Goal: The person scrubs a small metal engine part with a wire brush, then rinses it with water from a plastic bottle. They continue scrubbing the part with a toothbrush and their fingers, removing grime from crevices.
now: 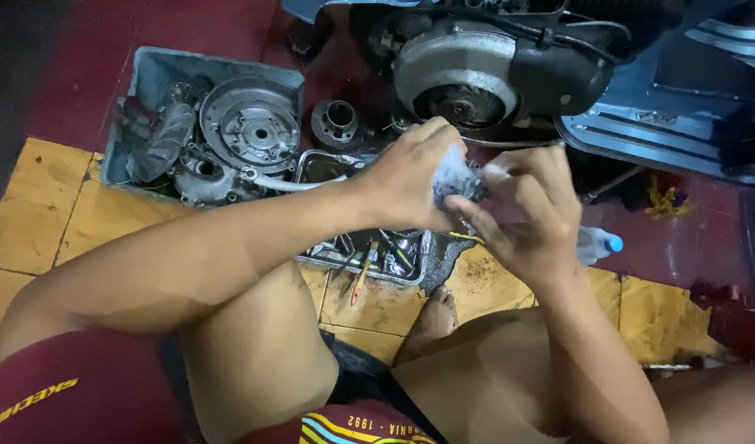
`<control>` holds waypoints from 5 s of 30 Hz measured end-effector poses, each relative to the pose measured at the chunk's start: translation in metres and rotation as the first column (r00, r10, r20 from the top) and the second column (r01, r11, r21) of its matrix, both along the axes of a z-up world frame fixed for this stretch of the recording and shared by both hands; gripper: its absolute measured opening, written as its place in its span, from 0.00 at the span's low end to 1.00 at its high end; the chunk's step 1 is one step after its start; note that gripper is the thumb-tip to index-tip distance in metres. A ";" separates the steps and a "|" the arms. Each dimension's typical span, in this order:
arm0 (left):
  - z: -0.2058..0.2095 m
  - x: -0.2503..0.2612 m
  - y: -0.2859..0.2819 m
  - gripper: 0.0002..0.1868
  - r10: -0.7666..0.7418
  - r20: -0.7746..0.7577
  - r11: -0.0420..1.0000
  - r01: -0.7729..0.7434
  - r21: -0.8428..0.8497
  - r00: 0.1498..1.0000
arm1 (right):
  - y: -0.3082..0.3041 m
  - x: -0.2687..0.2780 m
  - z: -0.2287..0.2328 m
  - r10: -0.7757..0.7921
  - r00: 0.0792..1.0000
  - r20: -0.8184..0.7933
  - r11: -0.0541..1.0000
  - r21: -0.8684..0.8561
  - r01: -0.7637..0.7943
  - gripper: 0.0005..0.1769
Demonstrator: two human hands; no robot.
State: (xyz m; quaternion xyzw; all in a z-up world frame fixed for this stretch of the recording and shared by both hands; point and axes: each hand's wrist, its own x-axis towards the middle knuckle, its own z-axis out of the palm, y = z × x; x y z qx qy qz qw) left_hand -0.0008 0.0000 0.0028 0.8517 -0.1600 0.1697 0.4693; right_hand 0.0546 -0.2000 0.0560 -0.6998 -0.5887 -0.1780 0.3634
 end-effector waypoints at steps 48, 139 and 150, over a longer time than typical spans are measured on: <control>0.037 -0.041 -0.009 0.32 0.062 -0.149 0.982 -0.087 -0.166 0.987 | 0.007 -0.007 0.030 0.214 0.903 -0.373 0.976 0.044 -0.214 0.15; 0.029 -0.033 0.022 0.10 -0.031 -0.151 0.997 0.021 -0.068 0.988 | 0.015 -0.023 -0.101 0.048 0.198 -0.979 0.996 0.062 0.065 0.49; 0.041 -0.031 0.042 0.19 -0.164 -0.457 0.985 0.173 -0.022 0.874 | 0.025 -0.010 -0.103 -0.123 0.394 -0.911 0.981 -0.173 -0.093 0.47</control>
